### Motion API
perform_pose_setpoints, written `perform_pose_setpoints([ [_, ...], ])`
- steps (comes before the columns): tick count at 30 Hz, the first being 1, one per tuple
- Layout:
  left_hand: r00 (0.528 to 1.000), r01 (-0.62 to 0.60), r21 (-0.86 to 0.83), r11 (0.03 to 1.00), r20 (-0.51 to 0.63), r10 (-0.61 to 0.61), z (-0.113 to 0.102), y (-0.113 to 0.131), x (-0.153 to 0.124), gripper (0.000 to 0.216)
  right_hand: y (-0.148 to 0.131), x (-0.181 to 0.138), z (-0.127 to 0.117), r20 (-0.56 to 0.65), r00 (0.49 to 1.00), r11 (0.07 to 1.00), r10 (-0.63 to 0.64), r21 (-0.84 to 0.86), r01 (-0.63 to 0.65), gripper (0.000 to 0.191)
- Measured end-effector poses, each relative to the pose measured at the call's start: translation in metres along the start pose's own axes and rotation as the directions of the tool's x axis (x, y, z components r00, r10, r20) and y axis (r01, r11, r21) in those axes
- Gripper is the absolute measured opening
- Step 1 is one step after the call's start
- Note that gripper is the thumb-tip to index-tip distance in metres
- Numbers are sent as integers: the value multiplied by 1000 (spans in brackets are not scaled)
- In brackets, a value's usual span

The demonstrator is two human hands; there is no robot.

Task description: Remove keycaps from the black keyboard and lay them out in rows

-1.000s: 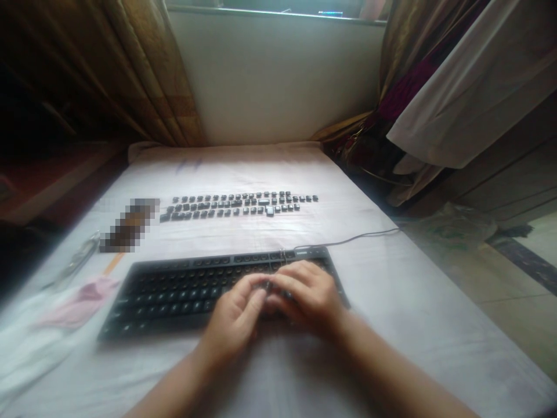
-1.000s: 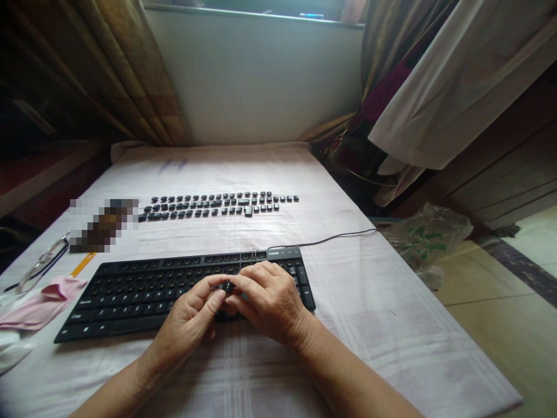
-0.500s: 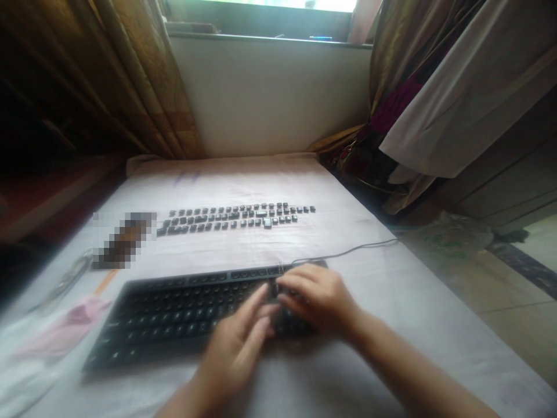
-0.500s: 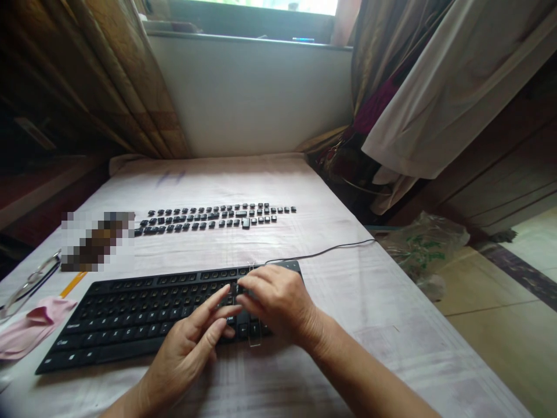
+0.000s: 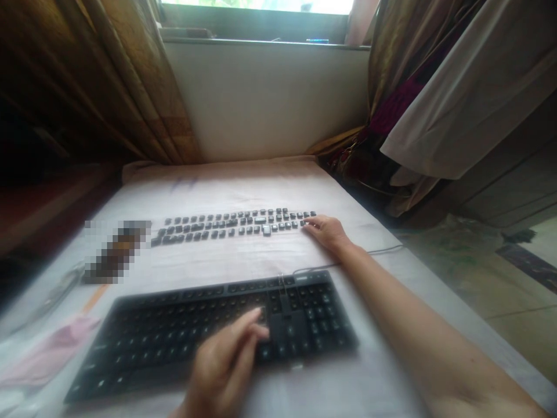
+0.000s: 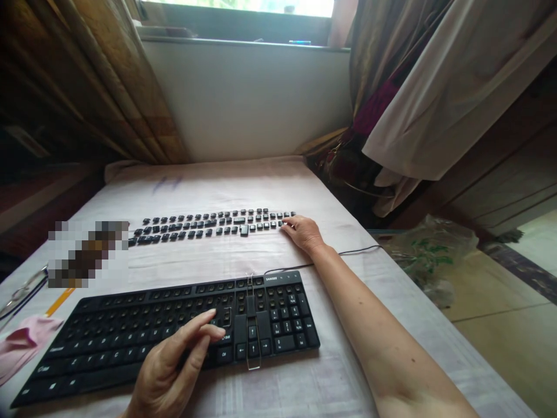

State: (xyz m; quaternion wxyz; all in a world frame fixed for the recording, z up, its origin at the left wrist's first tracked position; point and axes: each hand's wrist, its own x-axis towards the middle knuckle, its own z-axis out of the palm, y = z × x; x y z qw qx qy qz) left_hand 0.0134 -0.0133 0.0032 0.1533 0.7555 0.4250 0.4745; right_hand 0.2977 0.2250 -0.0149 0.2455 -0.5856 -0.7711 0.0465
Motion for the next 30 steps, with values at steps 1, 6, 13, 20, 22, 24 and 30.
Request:
perform_pose_setpoints([
  [1,1000,3,2,1000,2,-3,0,0,0,42,1,2,2,11,1000,1000,5,-12,-5,19],
  [6,1000,31,4,1000,2,-31,1,-1,0,39,3,8,5,60,998,997,27,-68,-23,22],
  [13,999,47,-5,999,4,-47,2,-2,-1,38,-2,8,3,98,994,993,53,-111,-42,23],
  [20,998,64,-24,998,8,-63,2,-5,-4,40,-7,8,2,94,993,992,77,-105,-68,26],
  [22,998,59,-22,998,4,-59,3,-5,-3,40,-7,5,1,81,993,993,83,-91,-76,28],
  [24,998,54,-26,998,-4,-55,3,-4,-1,39,-6,1,-2,63,994,994,86,-74,-81,29],
  [30,999,30,-38,999,-13,-31,3,-5,-3,33,-15,-43,-27,-11,1000,1000,17,0,-17,23],
])
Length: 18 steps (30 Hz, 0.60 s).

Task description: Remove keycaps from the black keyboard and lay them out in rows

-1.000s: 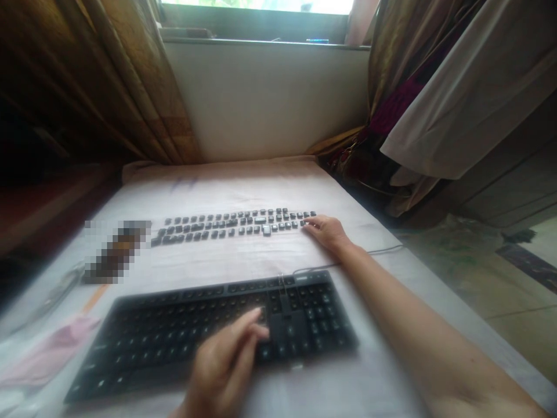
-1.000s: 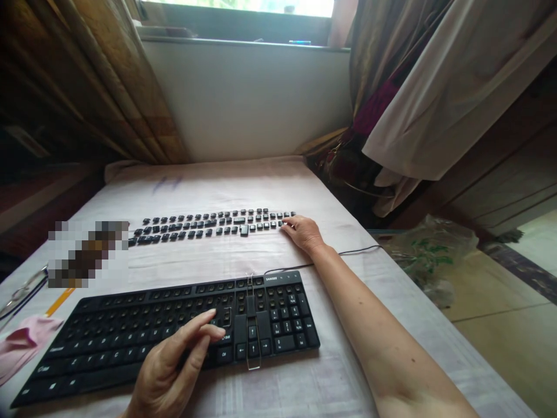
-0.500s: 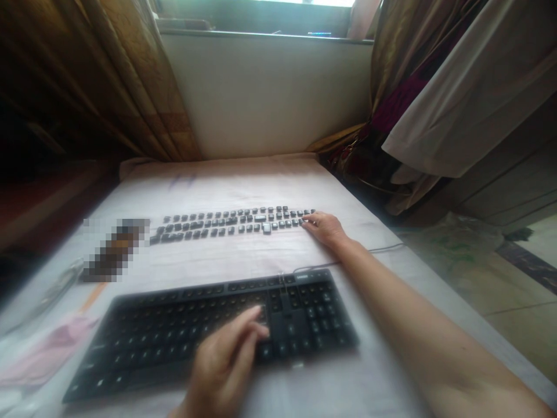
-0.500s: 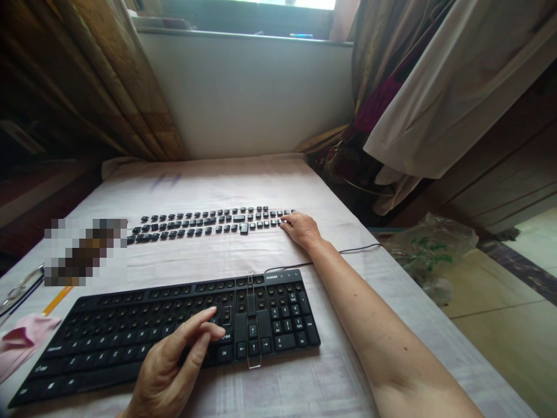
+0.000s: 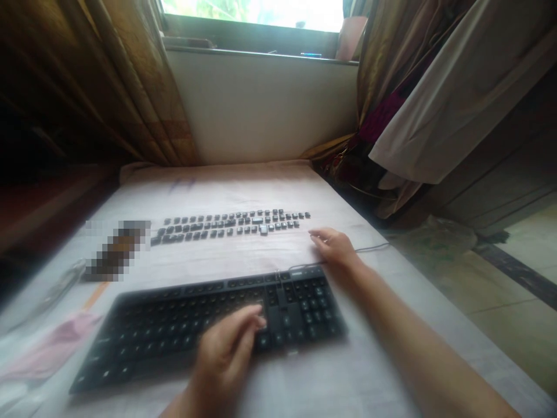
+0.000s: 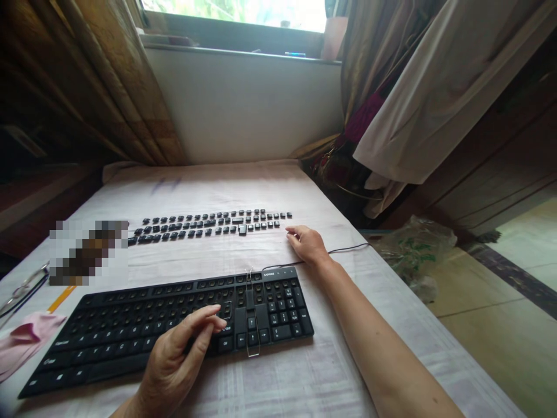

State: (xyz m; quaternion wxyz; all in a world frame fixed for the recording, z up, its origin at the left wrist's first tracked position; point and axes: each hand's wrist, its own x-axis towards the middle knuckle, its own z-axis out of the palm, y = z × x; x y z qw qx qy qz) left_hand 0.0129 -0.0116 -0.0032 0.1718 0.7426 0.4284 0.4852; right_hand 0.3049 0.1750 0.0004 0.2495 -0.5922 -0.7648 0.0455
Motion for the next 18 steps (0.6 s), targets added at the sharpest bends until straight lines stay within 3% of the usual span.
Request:
perform_pose_setpoints([
  [4,999,-39,13,999,4,39,0,-3,-2,25,-27,-48,-19,-49,992,992,-116,39,118,23],
  [7,999,-53,30,998,10,52,0,-3,-1,20,-56,-75,-26,-93,923,927,-373,10,376,27],
  [9,999,-49,38,998,12,49,0,-2,-1,19,-75,-83,-27,-23,861,861,-507,-57,506,29],
  [12,999,-51,38,998,14,51,0,-1,0,19,-97,-81,-28,133,782,769,-610,-140,624,26],
  [18,996,-87,49,995,8,86,1,-3,0,20,-114,-62,-35,412,642,629,-647,-188,755,13],
])
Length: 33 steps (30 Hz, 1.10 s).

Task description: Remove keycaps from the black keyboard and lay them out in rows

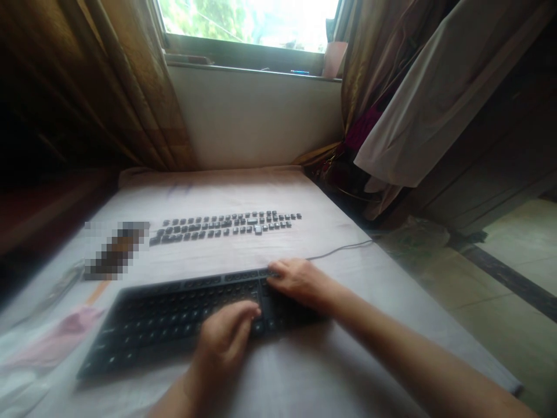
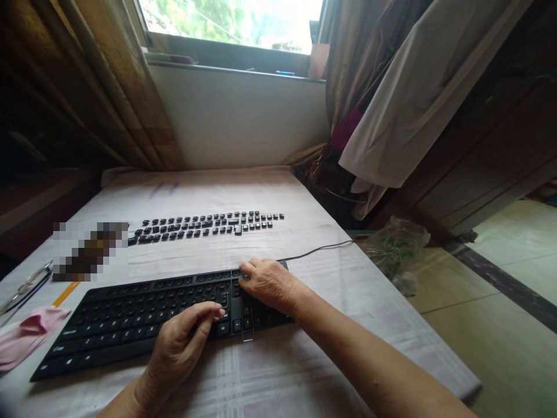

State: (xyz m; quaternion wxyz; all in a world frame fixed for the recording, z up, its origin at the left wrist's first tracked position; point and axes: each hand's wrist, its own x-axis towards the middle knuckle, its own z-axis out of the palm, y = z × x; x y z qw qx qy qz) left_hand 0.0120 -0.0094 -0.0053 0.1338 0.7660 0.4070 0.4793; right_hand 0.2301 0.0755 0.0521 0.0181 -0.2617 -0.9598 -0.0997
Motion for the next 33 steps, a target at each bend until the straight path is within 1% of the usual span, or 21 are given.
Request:
perform_pose_setpoints([
  [3,1000,-12,-5,1000,-2,12,0,0,0,20,4,1,-1,13,997,996,-78,-34,78,12],
  [5,1000,-17,-8,1000,-5,17,0,0,0,20,7,-1,1,-39,993,994,-112,-6,112,15],
  [8,1000,-18,-6,1000,1,18,1,0,-1,19,15,-7,7,-135,988,992,-77,89,90,21],
  [10,1000,-18,0,1000,2,18,1,0,-1,19,22,-13,13,-209,978,987,16,162,18,22],
  [11,1000,-25,6,1000,6,25,0,0,-2,19,25,-18,15,-252,964,979,82,201,-31,22],
  [13,998,-62,20,998,24,62,0,0,-2,21,32,-29,19,-345,907,948,243,282,-147,22],
  [14,995,-93,28,995,37,92,-1,0,-2,21,35,-36,20,-385,860,920,335,332,-209,23],
  [15,991,-124,37,992,55,122,-1,0,-2,22,37,-43,21,-409,800,870,438,415,-264,23],
  [16,986,-153,47,987,75,149,-1,0,-2,23,38,-50,21,-403,729,789,553,536,-301,22],
  [17,981,-176,60,983,92,170,-1,1,-2,23,39,-57,22,-354,646,654,677,691,-307,22],
  [18,975,-203,77,976,105,195,0,2,-2,22,39,-64,22,-263,571,485,778,829,-279,23],
  [19,969,-231,100,968,118,219,0,3,-2,22,39,-69,23,-151,515,304,844,925,-228,26],
  [20,961,-261,130,957,132,244,1,5,-1,22,38,-73,23,-48,485,152,873,973,-177,30],
  [21,952,-290,165,943,150,267,2,6,-1,23,36,-76,24,21,480,58,877,987,-149,33],
  [22,943,-315,206,926,176,282,3,8,0,24,34,-78,24,62,487,7,871,990,-138,35],
  [23,934,-338,248,908,212,289,5,9,1,26,33,-79,25,85,503,-16,860,990,-139,36],
  [25,913,-372,321,871,296,281,7,10,2,30,30,-79,27,103,544,-22,833,988,-153,36],
  [27,892,-405,362,839,357,277,9,11,3,32,29,-78,29,114,574,-26,811,987,-159,36],
  [31,877,-433,391,812,393,278,11,9,2,31,27,-78,34,145,606,-50,782,984,-171,31],
  [33,875,-434,390,812,396,277,12,7,1,30,25,-78,36,146,616,-41,774,982,-182,27],
])
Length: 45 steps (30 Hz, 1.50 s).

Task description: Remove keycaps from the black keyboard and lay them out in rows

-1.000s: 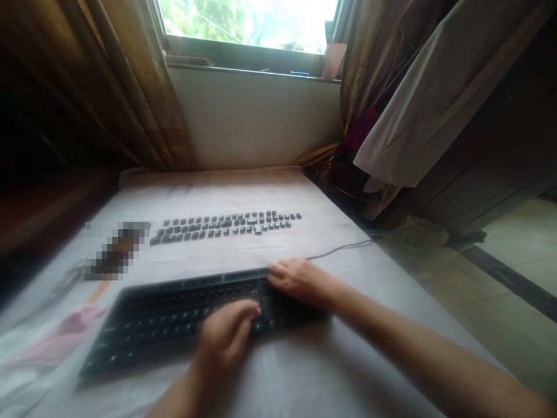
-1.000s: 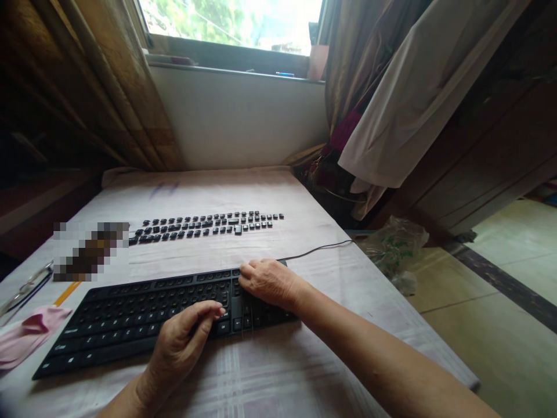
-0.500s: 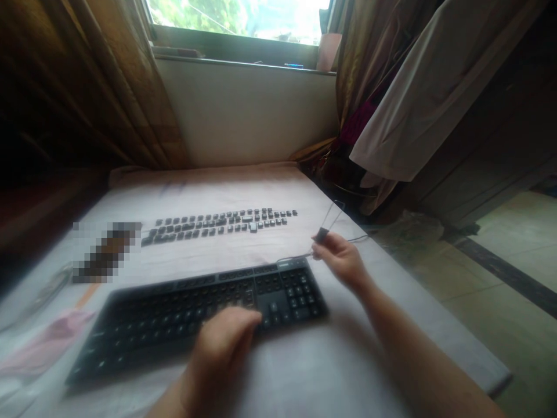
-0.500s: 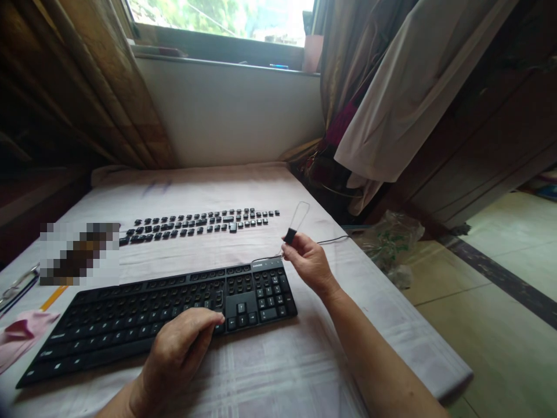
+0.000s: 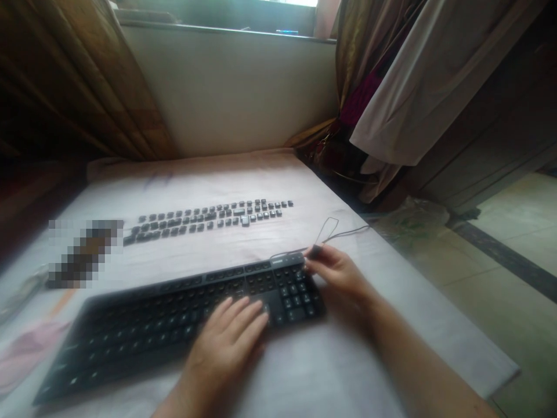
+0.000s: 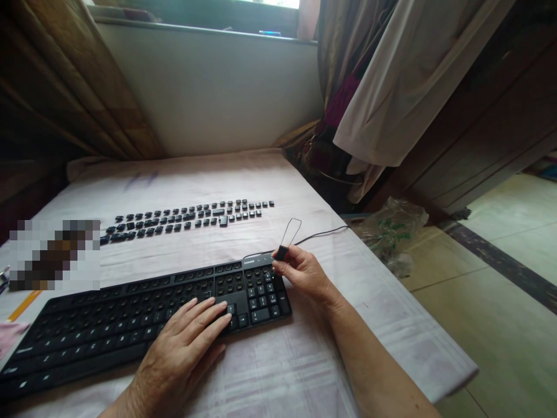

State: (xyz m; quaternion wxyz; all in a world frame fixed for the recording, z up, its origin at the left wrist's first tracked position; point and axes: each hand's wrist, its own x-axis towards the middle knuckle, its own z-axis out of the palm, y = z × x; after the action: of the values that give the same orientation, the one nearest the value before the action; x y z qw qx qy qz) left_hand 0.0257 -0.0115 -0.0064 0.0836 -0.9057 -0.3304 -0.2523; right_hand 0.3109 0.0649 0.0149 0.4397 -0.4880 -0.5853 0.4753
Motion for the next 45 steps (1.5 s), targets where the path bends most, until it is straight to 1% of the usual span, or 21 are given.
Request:
perform_pose_setpoints([
  [2,1000,4,-2,1000,0,-4,1,0,-1,31,1,-1,1,1,1000,999,-30,-35,30,22],
  [5,1000,10,3,1000,-1,-10,1,0,-2,32,0,-1,1,21,994,985,-107,-130,109,15],
  [10,1000,10,3,1000,5,-10,1,0,-1,31,-4,3,-1,135,964,916,-231,-305,262,7],
  [14,1000,5,15,1000,0,-5,0,1,-1,32,-5,5,-3,220,928,866,-300,-345,362,8],
  [16,1000,9,18,1000,-5,-9,0,1,-1,32,-4,5,-3,238,914,849,-328,-350,396,9],
  [18,1000,7,22,1000,-2,-7,0,1,-1,32,-2,3,-2,232,916,852,-327,-346,392,10],
  [23,999,20,31,999,27,-21,0,2,1,34,-2,-4,1,198,957,898,-214,-345,272,15],
  [29,996,34,59,998,81,-38,1,4,2,38,-3,-7,7,133,969,894,-207,-377,243,17],
  [33,993,77,19,997,84,-78,0,5,1,36,0,-8,9,88,978,928,-189,-311,207,17],
  [35,992,96,9,995,86,-96,0,5,1,35,0,-7,8,14,983,962,-185,-200,184,17],
  [36,992,98,8,995,80,-98,0,5,1,35,0,-6,7,-63,980,976,-187,-124,178,19],
  [38,993,98,4,995,70,-98,0,5,1,35,-2,-4,6,-237,956,983,-173,17,182,26],
  [39,993,98,1,995,68,-98,1,6,1,35,-3,-3,7,-287,945,981,-159,58,183,29],
  [40,993,100,-3,995,68,-100,1,6,1,36,-4,-2,8,-299,942,980,-152,75,182,32],
  [41,992,107,-11,994,70,-106,0,6,2,36,-6,-3,10,-281,948,982,-150,73,177,33],
  [43,990,124,-40,992,73,-121,-2,6,4,36,-10,-5,18,-207,965,983,-163,49,177,33],
  [45,989,140,-85,986,54,-136,-5,7,6,36,-15,-10,29,-155,965,976,-209,25,216,29],
])
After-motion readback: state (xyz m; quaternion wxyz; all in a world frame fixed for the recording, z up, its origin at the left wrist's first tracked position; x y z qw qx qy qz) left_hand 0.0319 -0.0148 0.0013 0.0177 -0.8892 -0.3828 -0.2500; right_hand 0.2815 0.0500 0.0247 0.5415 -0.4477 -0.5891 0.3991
